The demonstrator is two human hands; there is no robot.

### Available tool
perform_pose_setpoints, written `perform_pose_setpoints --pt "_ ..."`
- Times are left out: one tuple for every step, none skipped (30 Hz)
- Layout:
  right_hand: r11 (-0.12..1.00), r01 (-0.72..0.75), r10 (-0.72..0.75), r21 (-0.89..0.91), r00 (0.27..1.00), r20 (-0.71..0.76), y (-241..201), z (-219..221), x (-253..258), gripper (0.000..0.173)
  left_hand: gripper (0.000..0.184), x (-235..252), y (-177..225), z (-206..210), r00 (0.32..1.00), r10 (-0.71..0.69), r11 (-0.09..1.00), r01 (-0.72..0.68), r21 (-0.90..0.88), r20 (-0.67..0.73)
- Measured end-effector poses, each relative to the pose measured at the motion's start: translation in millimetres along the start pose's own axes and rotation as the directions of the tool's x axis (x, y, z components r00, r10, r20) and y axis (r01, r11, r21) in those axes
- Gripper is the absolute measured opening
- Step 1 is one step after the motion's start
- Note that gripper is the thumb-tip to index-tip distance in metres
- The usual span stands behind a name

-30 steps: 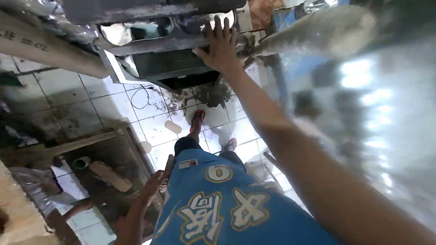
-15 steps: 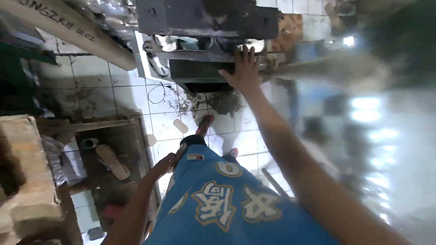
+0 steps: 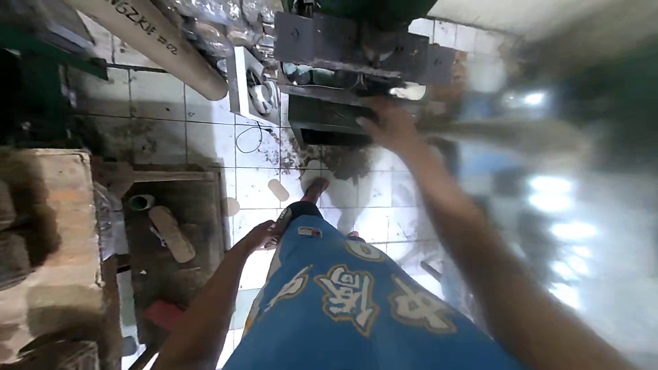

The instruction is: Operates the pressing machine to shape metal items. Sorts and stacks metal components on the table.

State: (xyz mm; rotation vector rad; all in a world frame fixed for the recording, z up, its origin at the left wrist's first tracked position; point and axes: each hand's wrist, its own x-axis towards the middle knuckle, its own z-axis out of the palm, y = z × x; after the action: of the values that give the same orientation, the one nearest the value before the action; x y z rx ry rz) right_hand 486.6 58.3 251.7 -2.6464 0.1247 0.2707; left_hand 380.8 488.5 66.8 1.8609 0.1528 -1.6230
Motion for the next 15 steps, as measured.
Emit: perform_pose_setpoints --pt "0.995 0.094 -0.094 -0.044 0.996 0.001 -8.7 11.3 15.2 0.059 0.04 -0.9 -2.2 1.8 1.0 -0.002 1.0 0.002 0.005 -0.024" --pt "0.978 0.186 -0.188 -0.097 0.982 -0.015 -20.6 27.8 33.6 0.062 0.04 -3.6 -2.5 3.3 0.999 -0.003 1.0 0.004 0.016 -0.045" --pt "0.966 0.223 -0.228 -0.133 0.973 -0.022 -35.9 45.4 51.3 0.066 0.041 -7.0 -4.1 5.5 0.998 -0.003 0.999 0.005 0.034 -0.057" --pt "0.962 0.212 -0.218 -0.171 0.976 -0.012 -50.6 62.9 66.6 0.07 0.042 -11.2 -9.6 12.5 0.998 -0.005 0.999 0.007 0.031 -0.065" --pt "0.965 0.178 -0.181 -0.193 0.984 0.0 -62.2 79.7 79.0 0.073 0.043 -15.9 -21.1 23.7 0.996 -0.024 1.0 0.024 -0.002 -0.086" --pt "0.97 0.133 -0.136 -0.202 0.991 -0.001 -71.3 95.2 91.2 0.075 0.042 -20.2 -33.7 31.8 0.992 -0.054 0.997 0.047 -0.061 -0.115" --pt "0.974 0.082 -0.087 -0.21 0.996 -0.012 -77.8 104.9 105.9 0.078 0.043 -23.0 -40.6 34.4 0.986 -0.096 0.989 0.078 -0.129 -0.137" --pt "0.974 0.038 -0.041 -0.223 0.999 -0.01 -80.6 108.5 120.6 0.079 0.044 -25.8 -44.9 38.8 0.979 -0.148 0.973 0.118 -0.198 -0.141" --pt "0.97 0.0 0.005 -0.243 1.0 0.022 -80.8 111.1 127.3 0.08 0.043 -30.3 -48.1 45.8 0.971 -0.2 0.953 0.162 -0.254 -0.129" --pt "0.966 -0.02 0.035 -0.257 0.998 0.052 -81.6 112.0 129.1 0.079 0.042 -31.2 -50.8 49.0 0.967 -0.224 0.938 0.18 -0.297 -0.121" --pt "0.964 -0.026 0.046 -0.265 0.996 0.07 -84.4 108.3 132.0 0.08 0.04 -27.6 -53.2 46.7 0.97 -0.218 0.931 0.173 -0.323 -0.109" --pt "0.964 -0.023 0.044 -0.264 0.996 0.075 -85.6 105.4 131.2 0.081 0.037 -23.5 -55.8 43.3 0.977 -0.193 0.932 0.153 -0.329 -0.092" --pt "0.969 -0.016 0.031 -0.246 0.998 0.056 -82.7 107.3 121.9 0.083 0.036 -19.6 -57.0 41.2 0.984 -0.165 0.937 0.135 -0.321 -0.068" --pt "0.979 -0.001 0.0 -0.204 1.0 -0.005 -75.5 111.9 107.2 0.085 0.035 -15.0 -55.4 40.6 0.988 -0.149 0.946 0.13 -0.297 -0.044" --pt "0.986 0.029 -0.047 -0.167 0.994 -0.103 -64.5 116.1 89.6 0.087 0.038 -10.9 -51.1 39.4 0.988 -0.151 0.955 0.14 -0.263 -0.021"
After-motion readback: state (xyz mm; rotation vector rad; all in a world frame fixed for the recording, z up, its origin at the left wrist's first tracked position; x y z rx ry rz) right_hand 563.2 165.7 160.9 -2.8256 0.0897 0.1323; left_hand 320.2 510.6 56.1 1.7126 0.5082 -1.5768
